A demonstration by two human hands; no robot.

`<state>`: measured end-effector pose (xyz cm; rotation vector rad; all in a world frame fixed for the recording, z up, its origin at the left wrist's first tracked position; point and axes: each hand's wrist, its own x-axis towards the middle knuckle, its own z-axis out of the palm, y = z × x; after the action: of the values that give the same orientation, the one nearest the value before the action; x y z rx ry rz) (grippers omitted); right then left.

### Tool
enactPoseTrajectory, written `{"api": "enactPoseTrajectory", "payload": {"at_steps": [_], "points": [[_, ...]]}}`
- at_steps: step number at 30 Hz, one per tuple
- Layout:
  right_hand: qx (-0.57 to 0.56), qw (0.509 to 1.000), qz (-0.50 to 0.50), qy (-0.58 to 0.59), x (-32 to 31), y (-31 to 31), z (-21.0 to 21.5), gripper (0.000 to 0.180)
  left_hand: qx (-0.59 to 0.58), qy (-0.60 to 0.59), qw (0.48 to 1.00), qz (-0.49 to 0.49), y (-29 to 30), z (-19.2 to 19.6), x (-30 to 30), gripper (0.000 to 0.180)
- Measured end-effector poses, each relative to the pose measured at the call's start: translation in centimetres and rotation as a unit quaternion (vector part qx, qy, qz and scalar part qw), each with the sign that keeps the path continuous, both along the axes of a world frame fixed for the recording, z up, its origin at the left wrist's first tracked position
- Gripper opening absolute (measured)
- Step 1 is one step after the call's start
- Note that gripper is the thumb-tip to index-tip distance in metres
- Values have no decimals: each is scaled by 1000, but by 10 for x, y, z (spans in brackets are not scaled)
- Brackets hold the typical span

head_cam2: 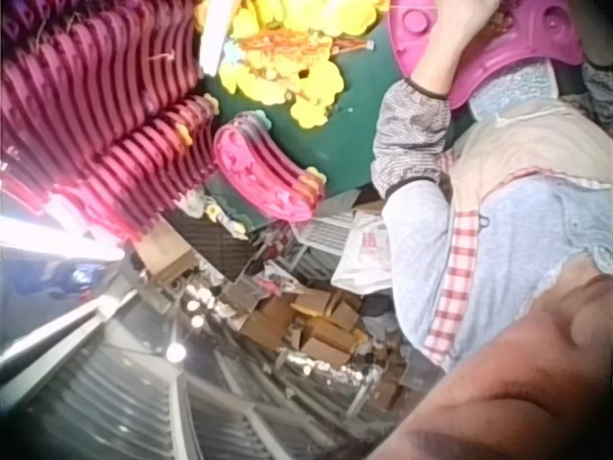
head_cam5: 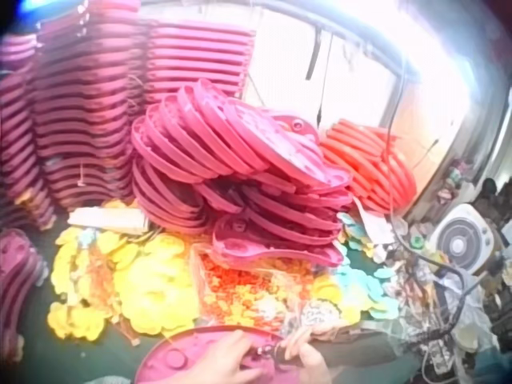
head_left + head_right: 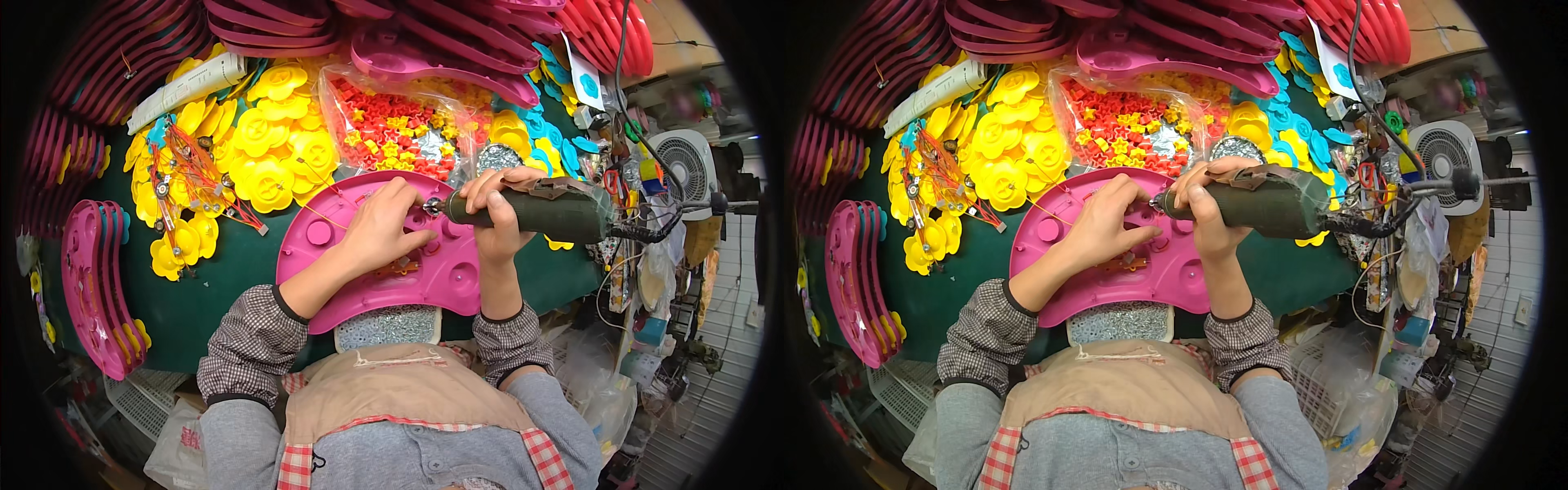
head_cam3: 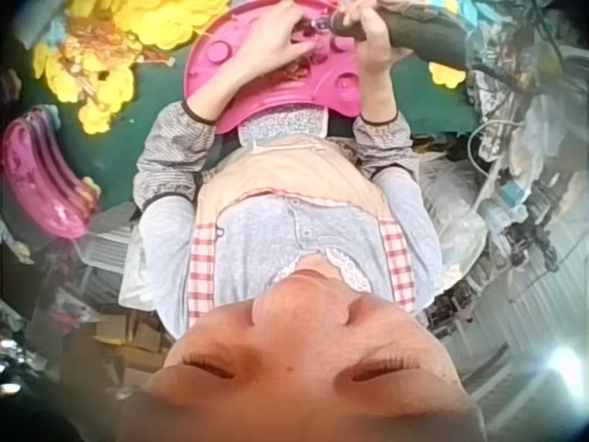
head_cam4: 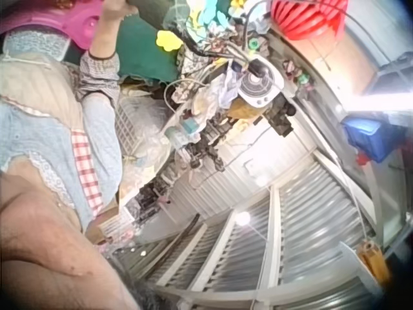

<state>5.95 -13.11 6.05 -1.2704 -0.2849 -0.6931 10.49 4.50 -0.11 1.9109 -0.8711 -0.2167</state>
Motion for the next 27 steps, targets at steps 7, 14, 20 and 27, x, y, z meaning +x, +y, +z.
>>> {"api": "enactPoseTrajectory", "payload": {"at_steps": [7,14,20,27], "points": [[-12,1000,22,-1,1,-3,-1,34,-1,-19,1000,-14,-2,-5,0,45],[-35,998,41,39,7,6,6,33,-53,-14,998,-16,3,-2,3,43],[79,995,-54,5,-22,-38,16,30,-226,-291,928,-64,25,133,-31,35],[-30,976,-213,11,-56,-102,18,35,-380,-137,900,-162,31,204,-115,20]]}}
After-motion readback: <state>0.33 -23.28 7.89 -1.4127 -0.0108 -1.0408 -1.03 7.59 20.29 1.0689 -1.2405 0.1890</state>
